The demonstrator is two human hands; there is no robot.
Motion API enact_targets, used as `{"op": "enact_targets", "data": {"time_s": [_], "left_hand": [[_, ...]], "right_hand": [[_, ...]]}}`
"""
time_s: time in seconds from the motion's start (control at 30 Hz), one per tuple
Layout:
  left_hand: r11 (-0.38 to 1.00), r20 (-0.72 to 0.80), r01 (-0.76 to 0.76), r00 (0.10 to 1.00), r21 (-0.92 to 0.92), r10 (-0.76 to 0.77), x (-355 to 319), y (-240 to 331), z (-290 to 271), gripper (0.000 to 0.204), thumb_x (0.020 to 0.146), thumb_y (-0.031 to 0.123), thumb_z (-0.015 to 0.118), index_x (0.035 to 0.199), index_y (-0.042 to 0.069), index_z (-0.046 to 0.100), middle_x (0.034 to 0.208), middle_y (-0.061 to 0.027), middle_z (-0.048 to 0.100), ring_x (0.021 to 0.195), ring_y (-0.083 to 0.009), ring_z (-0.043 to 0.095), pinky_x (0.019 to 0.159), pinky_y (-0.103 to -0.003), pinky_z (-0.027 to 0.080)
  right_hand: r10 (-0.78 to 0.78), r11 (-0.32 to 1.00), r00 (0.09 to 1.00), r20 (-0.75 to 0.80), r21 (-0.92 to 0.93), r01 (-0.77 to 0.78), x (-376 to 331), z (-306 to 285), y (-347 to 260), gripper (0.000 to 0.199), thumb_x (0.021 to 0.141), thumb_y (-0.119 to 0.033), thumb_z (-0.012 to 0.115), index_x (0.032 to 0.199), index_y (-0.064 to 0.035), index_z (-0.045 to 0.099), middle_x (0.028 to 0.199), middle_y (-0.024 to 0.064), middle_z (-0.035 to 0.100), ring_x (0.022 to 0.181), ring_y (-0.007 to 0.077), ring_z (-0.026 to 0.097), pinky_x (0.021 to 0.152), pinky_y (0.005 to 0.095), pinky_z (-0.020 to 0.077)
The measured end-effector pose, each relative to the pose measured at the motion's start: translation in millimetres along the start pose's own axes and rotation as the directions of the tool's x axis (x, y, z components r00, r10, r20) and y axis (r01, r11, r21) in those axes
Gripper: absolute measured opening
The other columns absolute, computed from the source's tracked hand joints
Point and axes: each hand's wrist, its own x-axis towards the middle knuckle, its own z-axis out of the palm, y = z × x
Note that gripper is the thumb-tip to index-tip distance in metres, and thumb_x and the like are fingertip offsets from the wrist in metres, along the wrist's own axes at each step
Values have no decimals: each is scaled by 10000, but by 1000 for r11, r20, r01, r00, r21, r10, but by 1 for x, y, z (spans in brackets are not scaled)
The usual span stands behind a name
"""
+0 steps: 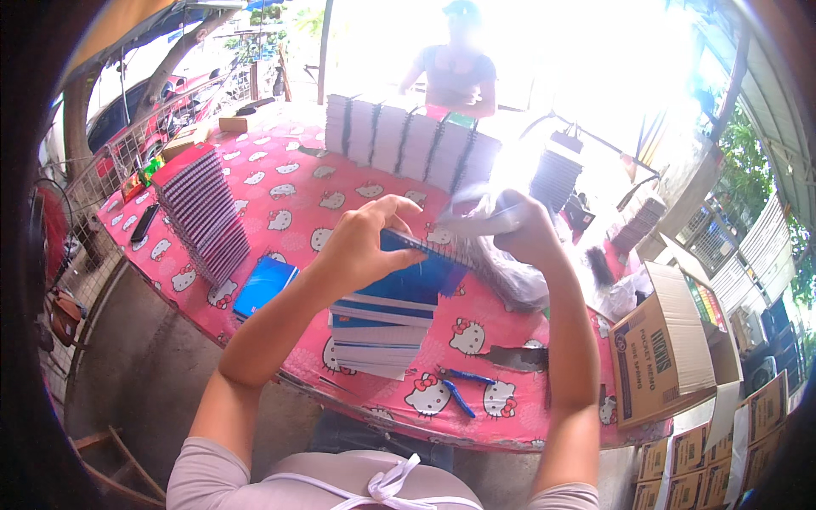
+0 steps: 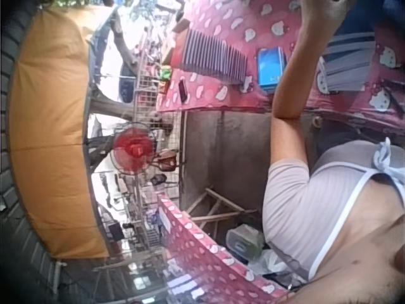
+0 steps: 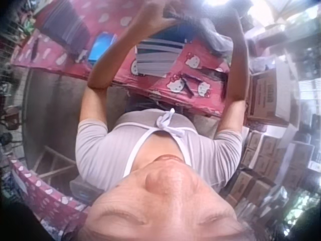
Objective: The person assembles notebooks by sliding spiral bindings into the pre-punched holes of notebook covers and paper stacks, using pliers to trim and secure the wire, and gathering finished notebook components from a large bag.
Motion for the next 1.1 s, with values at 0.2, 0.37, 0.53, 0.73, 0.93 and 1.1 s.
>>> {"op": "enact_targets", "data": {"time_s": [0.2, 0.37, 0.53, 0.73, 0.93, 1.1], "left_hand": [[949, -294, -237, 910, 206, 291, -9, -26, 4, 497, 710, 157, 805, 1140, 70, 570, 1122, -108, 585, 956, -220, 615, 806, -340, 506], [786, -152, 114, 955, -608, -256, -18, -35, 3, 418, 785, 4, 715, 1170, 44, 558, 1019, -69, 612, 891, -112, 596, 741, -262, 524], [638, -169, 62, 941, -767, -294, -25, -48, 3, 402, 792, -76, 669, 1180, 14, 612, 966, -87, 678, 849, -102, 636, 720, -219, 544], [645, -120, 108, 946, -757, -300, -35, -51, -7, 355, 792, -92, 656, 1135, 2, 642, 998, -96, 686, 901, -123, 640, 804, -245, 533], [657, -62, 127, 965, -743, -256, -32, -42, -11, 188, 786, -93, 665, 956, -12, 671, 966, -90, 685, 901, -131, 640, 792, -266, 539], [833, -296, -350, 925, -429, 237, -22, -13, -7, 130, 752, -78, 691, 847, 3, 654, 896, -108, 690, 865, -172, 667, 772, -287, 546]], "right_hand": [[-42, 982, 989, 144, 186, 15, 8, 18, -19, 533, 583, -32, 719, 1104, -40, 608, 950, 112, 665, 835, 207, 650, 749, 326, 514], [-94, 980, 991, 97, -166, 110, 16, 27, -37, 477, 598, 43, 614, 1070, -25, 606, 927, 83, 670, 817, 191, 627, 686, 330, 509], [-387, 912, 918, 83, 182, 367, 22, 33, -52, 483, 615, 42, 640, 1090, -33, 601, 956, 100, 668, 871, 182, 624, 777, 302, 503], [-174, 959, 978, 112, 246, 143, 25, 47, -33, 502, 586, 0, 716, 1075, -13, 602, 897, 89, 669, 816, 163, 602, 755, 299, 486], [273, 855, 959, -75, -439, -278, -76, 87, 36, 429, 691, -171, 707, 1064, -41, 541, 980, 195, 636, 927, 393, 609, 749, 463, 499], [368, 756, 929, 26, -590, -284, -169, 123, 70, 392, 680, -164, 705, 1020, -16, 580, 1020, 197, 625, 989, 375, 597, 851, 444, 482]]}}
